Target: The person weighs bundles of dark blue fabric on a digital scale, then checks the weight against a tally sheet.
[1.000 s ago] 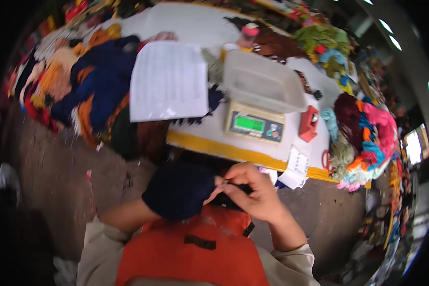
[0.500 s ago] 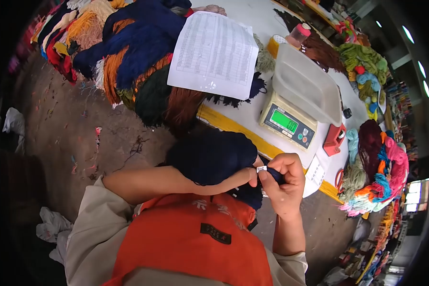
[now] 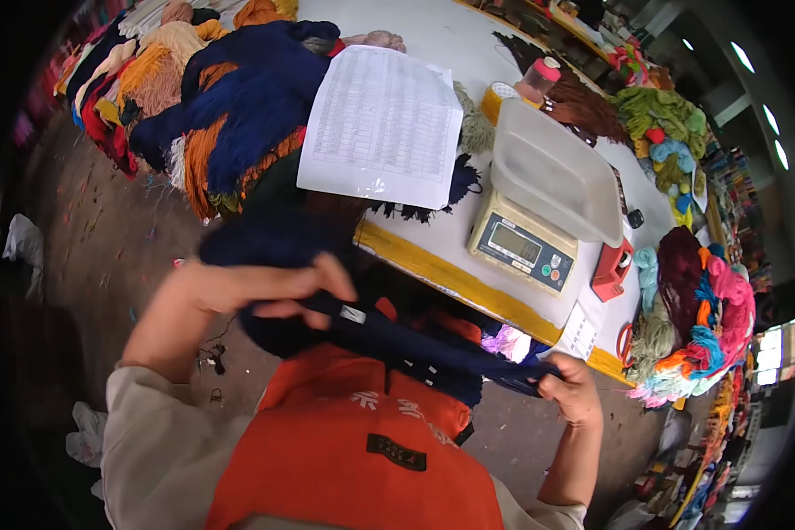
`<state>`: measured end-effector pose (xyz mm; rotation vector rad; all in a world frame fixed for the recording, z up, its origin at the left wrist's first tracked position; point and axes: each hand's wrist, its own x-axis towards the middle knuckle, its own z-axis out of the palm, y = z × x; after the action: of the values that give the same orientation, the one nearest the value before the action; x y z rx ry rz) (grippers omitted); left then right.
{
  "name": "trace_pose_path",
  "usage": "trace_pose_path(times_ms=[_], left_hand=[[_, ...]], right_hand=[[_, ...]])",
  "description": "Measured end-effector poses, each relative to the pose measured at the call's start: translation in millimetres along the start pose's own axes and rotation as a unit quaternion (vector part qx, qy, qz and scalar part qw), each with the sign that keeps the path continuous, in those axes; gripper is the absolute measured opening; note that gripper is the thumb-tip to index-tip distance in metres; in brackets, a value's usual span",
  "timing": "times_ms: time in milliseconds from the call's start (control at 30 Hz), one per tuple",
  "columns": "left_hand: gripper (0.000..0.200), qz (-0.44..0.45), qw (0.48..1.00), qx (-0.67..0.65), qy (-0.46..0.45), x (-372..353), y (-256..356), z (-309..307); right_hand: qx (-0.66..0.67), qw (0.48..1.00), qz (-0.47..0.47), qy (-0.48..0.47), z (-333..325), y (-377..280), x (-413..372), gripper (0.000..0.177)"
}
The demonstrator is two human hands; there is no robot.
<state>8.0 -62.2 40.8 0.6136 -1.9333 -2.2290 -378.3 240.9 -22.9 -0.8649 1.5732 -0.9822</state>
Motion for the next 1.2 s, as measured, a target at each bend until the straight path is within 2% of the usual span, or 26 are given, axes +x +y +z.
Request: trace_pose_path(times_ms=[67,100,167,200,233,267,300,333,400,467,500,533,567,600,633,667,733,833,900,933,1000,1033,1100,1133,1167,1200], left_hand=[[0.041,-0.018,0.999,-0.047,0.018,-25,-1,-37],[0.043,0.027,0.997,-0.064,0.03,-38,-5,-51],[0.041,0.027,0.991,-0.101,0.078,-67,-8,-80],[0.043,0.038,0.989,-0.107,0.093,-82,-10,-98],[0.043,0.05,0.989,-0.094,0.101,-96,-14,-114],[0.042,0.045,0.983,-0.059,0.168,-102,-11,-112],[0.041,0.041,0.971,-0.025,0.236,-108,-9,-110],[0.039,0.054,0.953,0.055,0.294,-109,-11,-109],[0.037,0.097,0.896,0.089,0.423,-99,-18,-98],[0.037,0.162,0.901,0.091,0.391,-89,-12,-82],[0.048,0.187,0.907,0.086,0.368,-83,-10,-69],[0.069,0.248,0.907,0.074,0.332,-68,2,-41],[0.091,0.306,0.922,0.039,0.234,-52,8,-27],[0.113,0.312,0.931,-0.003,0.187,-42,21,-6],[0.119,0.326,0.932,-0.003,0.155,-29,22,5],[0.117,0.362,0.923,-0.02,0.13,-15,16,13],[0.112,0.399,0.912,0.038,0.085,0,19,14],[0.113,0.371,0.904,0.209,0.031,15,32,27],[0.108,0.372,0.89,0.263,0.029,21,30,33],[0.104,0.372,0.903,0.213,0.026,20,27,33],[0.076,0.36,0.928,0.083,0.049,21,17,40],[0.076,0.36,0.928,0.079,0.049,22,16,41],[0.052,0.317,0.924,0.185,0.111,21,19,44],[0.032,0.343,0.882,0.269,0.18,21,23,50],[0.032,0.342,0.884,0.264,0.178,25,19,49],[0.027,0.374,0.856,0.297,0.196,32,13,45]], right_hand=[[-0.021,0.997,0.063,0.044,-23,12,-24,0.02],[0.011,0.996,0.072,0.048,-36,28,-37,0.021],[-0.044,0.99,0.101,0.083,-51,46,-57,0.022],[-0.06,0.975,0.177,0.12,-54,43,-67,0.02],[-0.051,0.974,0.175,0.132,-58,59,-74,0.023],[-0.044,0.974,0.173,0.143,-60,79,-79,0.025],[-0.208,0.949,0.208,0.118,-61,87,-81,0.031],[-0.345,0.916,0.199,0.041,-60,100,-77,0.034],[-0.56,0.806,0.176,-0.081,-41,108,-60,0.041],[-0.683,0.726,0.057,-0.056,-5,69,-36,0.037],[-0.635,0.77,-0.067,-0.006,14,40,-18,0.033],[-0.571,0.797,-0.192,0.04,35,9,2,0.031],[-0.495,0.825,-0.265,0.068,62,-25,18,0.031],[-0.41,0.845,-0.332,0.09,88,-58,30,0.032],[-0.364,0.844,-0.386,0.079,108,-84,42,0.033],[-0.316,0.839,-0.436,0.07,126,-108,50,0.034],[-0.105,0.928,-0.358,0.013,169,-147,57,0.033],[0.004,0.935,-0.344,-0.086,198,-173,74,0.026],[0.024,0.934,-0.342,-0.095,198,-167,85,0.021],[0.043,0.934,-0.338,-0.103,197,-167,88,0.017],[0.048,0.931,-0.349,-0.096,190,-171,87,0.011],[0.054,0.935,-0.339,-0.085,188,-170,86,0.011],[0.037,0.945,-0.322,-0.051,182,-161,89,0.014],[0.036,0.946,-0.318,-0.05,183,-160,88,0.014],[-0.028,0.931,-0.364,0.018,185,-160,88,0.015],[-0.092,0.906,-0.405,0.084,186,-159,87,0.016]])
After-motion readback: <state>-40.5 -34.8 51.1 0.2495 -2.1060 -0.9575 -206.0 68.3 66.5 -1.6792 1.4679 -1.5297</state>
